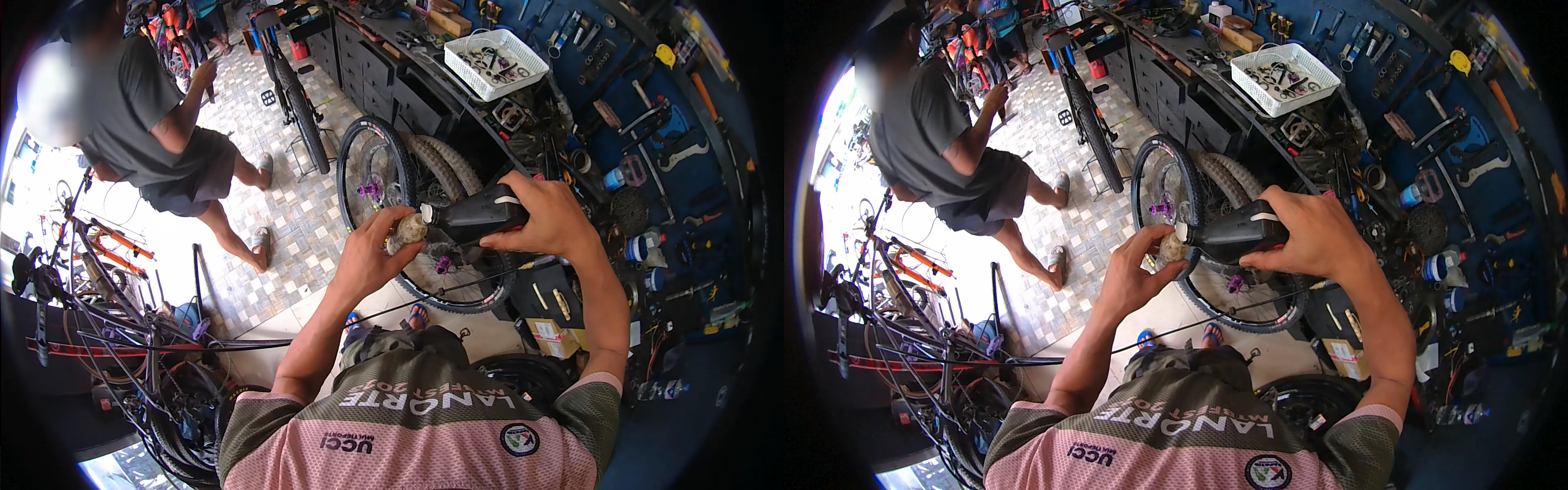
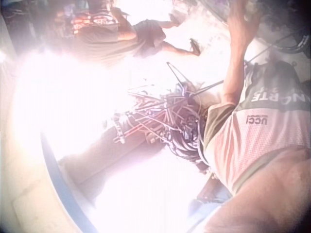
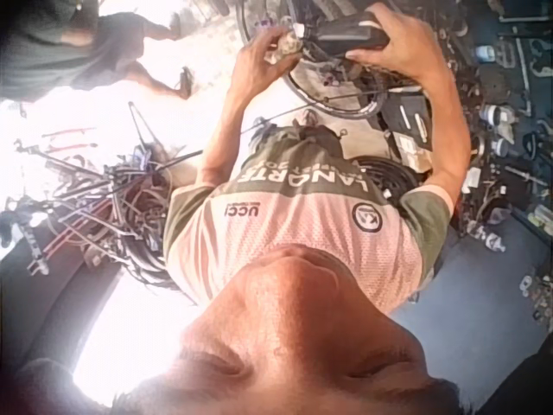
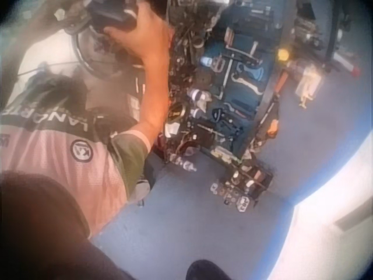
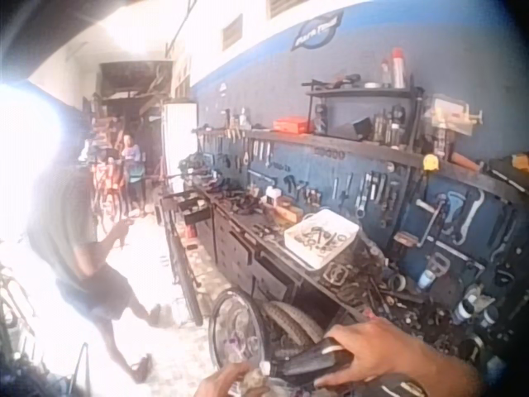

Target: The person holds a bicycle wheel and rotates it while inspecting the tire and rim. They then pick up a bottle of tubeless sealant, open it, and pour the sealant into a small container. The person continues to handle the wheel and sealant container throughout the clip.

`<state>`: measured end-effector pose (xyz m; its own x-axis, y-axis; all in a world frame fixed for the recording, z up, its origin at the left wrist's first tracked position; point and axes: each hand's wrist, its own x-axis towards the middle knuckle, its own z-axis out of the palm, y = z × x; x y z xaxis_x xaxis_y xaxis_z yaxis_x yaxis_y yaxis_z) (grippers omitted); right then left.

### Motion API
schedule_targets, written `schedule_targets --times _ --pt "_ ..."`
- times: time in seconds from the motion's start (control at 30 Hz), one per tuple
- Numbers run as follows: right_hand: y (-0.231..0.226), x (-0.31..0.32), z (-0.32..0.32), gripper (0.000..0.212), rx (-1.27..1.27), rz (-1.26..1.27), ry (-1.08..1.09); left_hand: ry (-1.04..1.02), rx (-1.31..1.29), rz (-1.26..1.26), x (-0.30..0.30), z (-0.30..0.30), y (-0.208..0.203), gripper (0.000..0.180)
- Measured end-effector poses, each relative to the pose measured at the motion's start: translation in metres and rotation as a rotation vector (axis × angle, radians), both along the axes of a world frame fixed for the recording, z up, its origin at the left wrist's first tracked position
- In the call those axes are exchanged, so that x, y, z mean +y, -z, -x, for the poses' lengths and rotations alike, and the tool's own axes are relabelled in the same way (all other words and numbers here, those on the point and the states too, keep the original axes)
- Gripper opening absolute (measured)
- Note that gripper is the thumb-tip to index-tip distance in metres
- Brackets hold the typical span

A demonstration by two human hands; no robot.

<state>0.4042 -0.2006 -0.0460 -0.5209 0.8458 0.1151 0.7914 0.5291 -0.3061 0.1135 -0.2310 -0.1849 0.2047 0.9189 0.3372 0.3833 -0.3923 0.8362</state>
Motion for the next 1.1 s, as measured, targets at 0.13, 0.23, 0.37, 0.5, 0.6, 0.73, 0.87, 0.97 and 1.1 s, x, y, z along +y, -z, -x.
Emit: schedule_targets --times 0.13,0.23,0.37,0.5,0.6,0.73,0.87,0.97,1.1 --pt "-0.004 0.000 0.001 0.068 -0.032 -0.035 -0.025 0.011 0.018 -0.007 0.000 0.001 0.000 0.051" --pt "-0.005 0.002 0.001 0.068 -0.027 -0.045 -0.040 0.011 0.023 0.002 0.000 0.001 -0.001 0.052" --pt "-0.006 0.003 0.001 0.069 -0.027 -0.054 -0.048 0.005 0.021 0.011 -0.001 0.001 -0.003 0.052" --pt "-0.005 0.005 -0.001 0.072 -0.040 -0.049 -0.042 0.001 0.024 0.018 -0.002 0.001 -0.005 0.052" --pt "-0.007 0.004 0.001 0.069 -0.029 -0.055 -0.066 0.002 0.024 0.010 -0.002 0.002 -0.005 0.052" --pt "-0.008 0.006 0.001 0.069 -0.033 -0.055 -0.074 0.006 0.013 0.009 -0.002 0.001 -0.005 0.053" --pt "-0.010 0.006 0.003 0.069 -0.059 -0.053 -0.068 0.004 0.012 0.013 -0.002 0.001 -0.004 0.052" --pt "-0.010 0.007 0.003 0.069 -0.070 -0.056 -0.071 -0.001 0.014 0.006 -0.003 0.002 -0.006 0.052" --pt "-0.013 0.005 0.005 0.069 -0.078 -0.051 -0.059 0.003 0.024 0.019 -0.003 0.003 -0.008 0.051"
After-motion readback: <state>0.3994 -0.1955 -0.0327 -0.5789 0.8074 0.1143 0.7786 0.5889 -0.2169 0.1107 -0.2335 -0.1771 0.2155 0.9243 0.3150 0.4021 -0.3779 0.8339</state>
